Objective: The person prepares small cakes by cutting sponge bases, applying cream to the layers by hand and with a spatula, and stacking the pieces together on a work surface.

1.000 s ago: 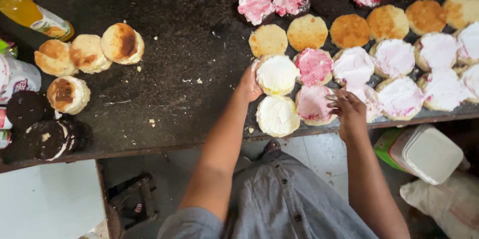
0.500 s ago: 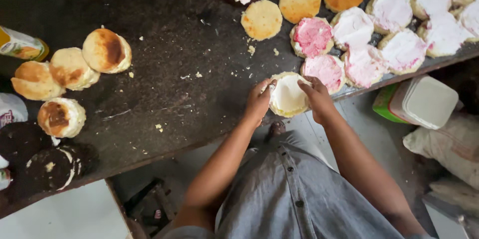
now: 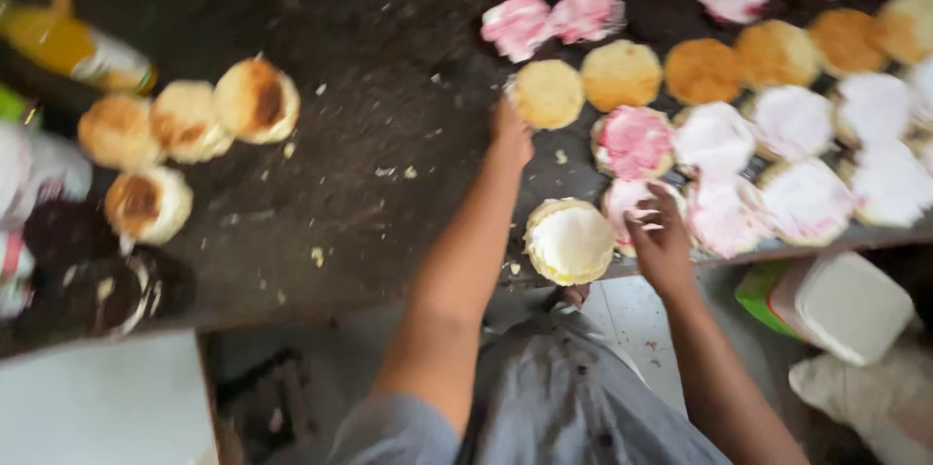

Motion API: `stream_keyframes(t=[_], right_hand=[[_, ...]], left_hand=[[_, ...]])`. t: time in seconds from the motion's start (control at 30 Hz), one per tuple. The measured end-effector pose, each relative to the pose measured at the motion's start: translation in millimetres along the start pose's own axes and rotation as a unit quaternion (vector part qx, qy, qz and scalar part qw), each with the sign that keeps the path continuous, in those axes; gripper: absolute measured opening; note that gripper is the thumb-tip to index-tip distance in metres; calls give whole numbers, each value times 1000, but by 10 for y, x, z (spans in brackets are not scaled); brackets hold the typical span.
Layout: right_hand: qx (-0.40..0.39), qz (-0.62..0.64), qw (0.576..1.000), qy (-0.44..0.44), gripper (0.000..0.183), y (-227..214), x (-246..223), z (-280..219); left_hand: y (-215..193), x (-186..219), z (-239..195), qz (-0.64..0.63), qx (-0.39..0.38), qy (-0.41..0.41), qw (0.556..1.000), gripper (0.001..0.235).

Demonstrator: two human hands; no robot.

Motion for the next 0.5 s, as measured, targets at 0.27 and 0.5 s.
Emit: stream_keyframes(t=[0.27, 0.5], right_hand=[[-39, 120, 992, 27, 46, -629, 416, 426], [-68, 217, 972, 55, 49, -768, 608, 939]], left_hand=[[238, -122, 235, 31, 87, -32, 995, 44], [873, 97, -270, -78, -250, -34, 964, 57]])
Point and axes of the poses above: each hand's wrist, its own z-axis towards the middle knuckle, its own y-axis out of the palm, x = y × z, the point moved 10 cm from there along z, towards the middle knuckle, and after that the axes turned 3 degrees about -y, right-handed, at the moved point
